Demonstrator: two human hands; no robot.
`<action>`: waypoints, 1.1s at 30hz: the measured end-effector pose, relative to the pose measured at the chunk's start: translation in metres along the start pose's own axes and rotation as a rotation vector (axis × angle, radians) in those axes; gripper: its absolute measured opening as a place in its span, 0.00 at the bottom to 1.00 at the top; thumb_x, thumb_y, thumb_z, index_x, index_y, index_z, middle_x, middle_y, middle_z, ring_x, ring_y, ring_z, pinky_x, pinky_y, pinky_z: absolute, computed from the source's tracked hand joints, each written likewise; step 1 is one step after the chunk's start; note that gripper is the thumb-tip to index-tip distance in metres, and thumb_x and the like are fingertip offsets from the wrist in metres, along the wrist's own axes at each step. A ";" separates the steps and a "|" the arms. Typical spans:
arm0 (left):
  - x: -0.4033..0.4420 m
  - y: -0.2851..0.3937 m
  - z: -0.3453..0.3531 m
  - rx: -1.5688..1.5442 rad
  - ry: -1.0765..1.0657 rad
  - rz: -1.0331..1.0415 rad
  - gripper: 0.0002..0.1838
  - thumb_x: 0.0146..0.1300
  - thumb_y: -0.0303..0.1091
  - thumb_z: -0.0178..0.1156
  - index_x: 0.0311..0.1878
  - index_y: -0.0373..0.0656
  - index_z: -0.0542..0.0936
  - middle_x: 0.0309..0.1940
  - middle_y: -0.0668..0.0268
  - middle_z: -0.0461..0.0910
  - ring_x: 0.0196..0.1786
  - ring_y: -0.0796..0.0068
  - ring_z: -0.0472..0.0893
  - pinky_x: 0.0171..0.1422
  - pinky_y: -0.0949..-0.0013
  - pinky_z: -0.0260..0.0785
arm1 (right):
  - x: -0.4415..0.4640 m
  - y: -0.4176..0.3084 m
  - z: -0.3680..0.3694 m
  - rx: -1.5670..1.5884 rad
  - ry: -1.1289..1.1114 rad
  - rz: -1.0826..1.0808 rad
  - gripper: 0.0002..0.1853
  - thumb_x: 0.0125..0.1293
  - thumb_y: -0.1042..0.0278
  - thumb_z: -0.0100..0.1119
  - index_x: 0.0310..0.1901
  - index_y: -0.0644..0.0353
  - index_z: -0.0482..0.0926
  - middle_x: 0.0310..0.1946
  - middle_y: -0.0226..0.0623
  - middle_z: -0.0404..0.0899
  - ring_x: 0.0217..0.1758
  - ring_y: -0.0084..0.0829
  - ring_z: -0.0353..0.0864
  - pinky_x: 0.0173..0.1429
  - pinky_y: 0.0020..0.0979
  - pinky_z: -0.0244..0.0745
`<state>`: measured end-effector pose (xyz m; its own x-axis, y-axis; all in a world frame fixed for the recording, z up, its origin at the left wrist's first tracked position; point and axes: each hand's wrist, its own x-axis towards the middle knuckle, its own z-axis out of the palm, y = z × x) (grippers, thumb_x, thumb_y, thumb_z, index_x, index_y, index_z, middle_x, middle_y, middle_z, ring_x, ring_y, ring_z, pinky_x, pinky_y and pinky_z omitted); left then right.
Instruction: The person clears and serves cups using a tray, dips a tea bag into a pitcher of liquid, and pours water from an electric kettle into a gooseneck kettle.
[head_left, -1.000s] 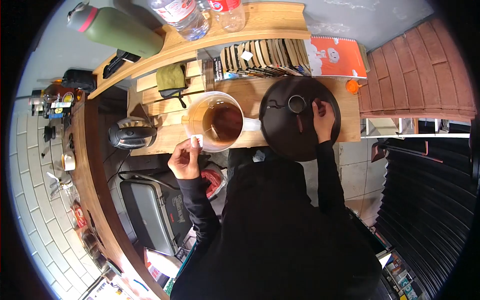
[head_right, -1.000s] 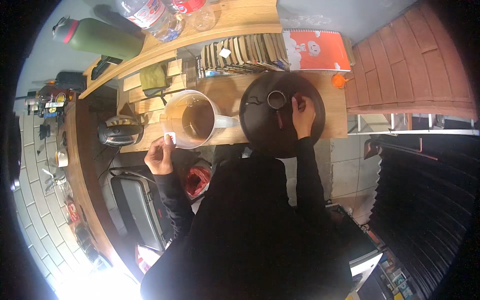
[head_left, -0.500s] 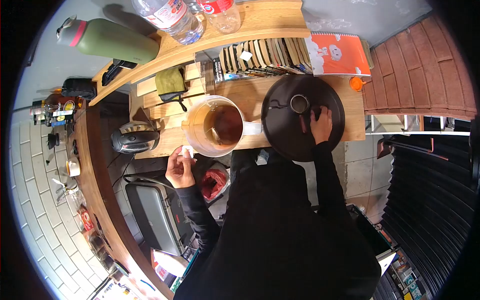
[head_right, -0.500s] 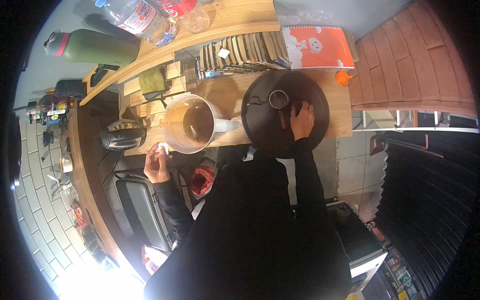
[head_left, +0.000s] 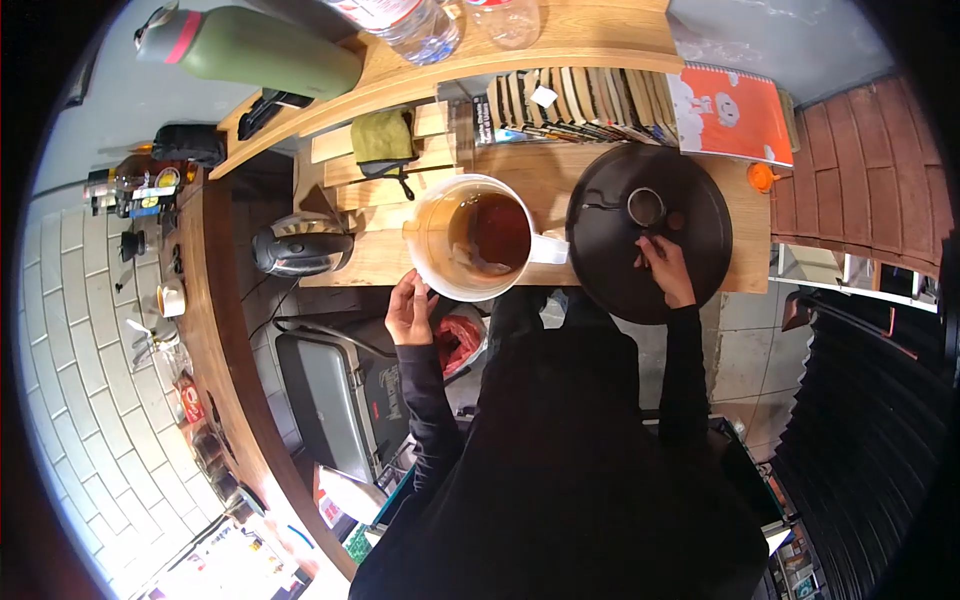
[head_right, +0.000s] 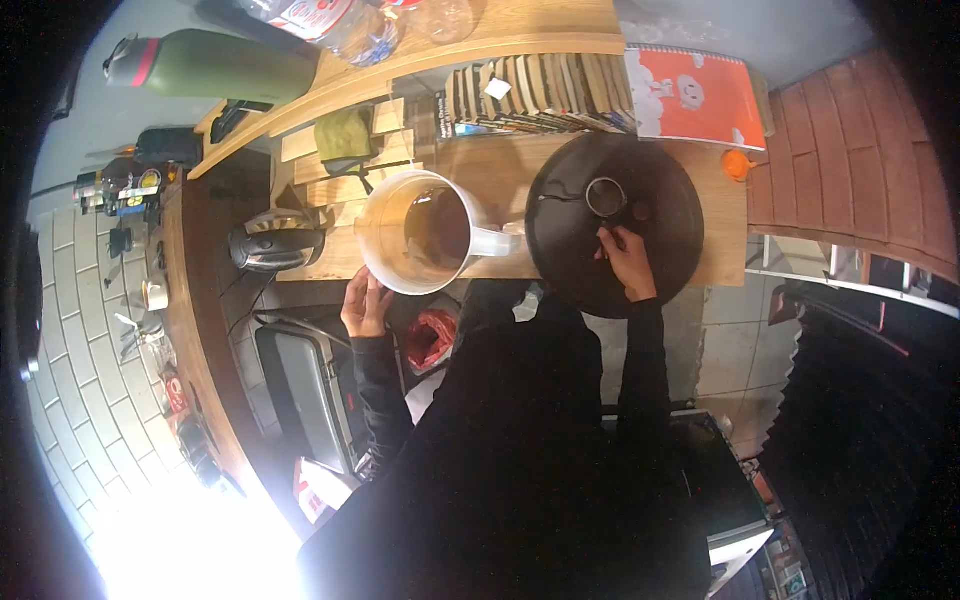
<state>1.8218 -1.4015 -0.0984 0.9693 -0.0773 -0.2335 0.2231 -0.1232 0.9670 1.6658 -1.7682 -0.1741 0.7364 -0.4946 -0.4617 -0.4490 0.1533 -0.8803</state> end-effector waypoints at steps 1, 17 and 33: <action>-0.001 0.001 -0.003 -0.031 -0.036 -0.055 0.18 0.68 0.36 0.53 0.58 0.41 0.70 0.52 0.66 0.74 0.51 0.76 0.76 0.49 0.69 0.73 | -0.001 -0.002 0.001 -0.001 -0.010 0.000 0.15 0.67 0.60 0.53 0.33 0.66 0.76 0.21 0.29 0.71 0.27 0.20 0.71 0.33 0.27 0.64; -0.003 -0.021 0.019 -0.118 -0.142 0.113 0.21 0.60 0.19 0.56 0.56 0.33 0.65 0.47 0.61 0.74 0.44 0.76 0.78 0.49 0.74 0.71 | 0.012 0.014 -0.005 -0.204 -0.031 -0.045 0.12 0.62 0.64 0.58 0.33 0.67 0.77 0.23 0.33 0.76 0.25 0.20 0.72 0.28 0.26 0.63; -0.025 0.042 0.021 -0.060 -0.154 0.245 0.12 0.65 0.27 0.54 0.49 0.38 0.67 0.29 0.68 0.73 0.25 0.83 0.72 0.30 0.79 0.67 | -0.093 -0.135 0.042 0.245 -0.002 -0.216 0.10 0.64 0.70 0.57 0.44 0.66 0.73 0.31 0.31 0.77 0.31 0.15 0.73 0.27 0.17 0.66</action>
<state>1.8043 -1.4253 -0.0544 0.9689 -0.2475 -0.0010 -0.0052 -0.0242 0.9997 1.6789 -1.7067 -0.0167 0.8023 -0.5367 -0.2615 -0.1476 0.2461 -0.9579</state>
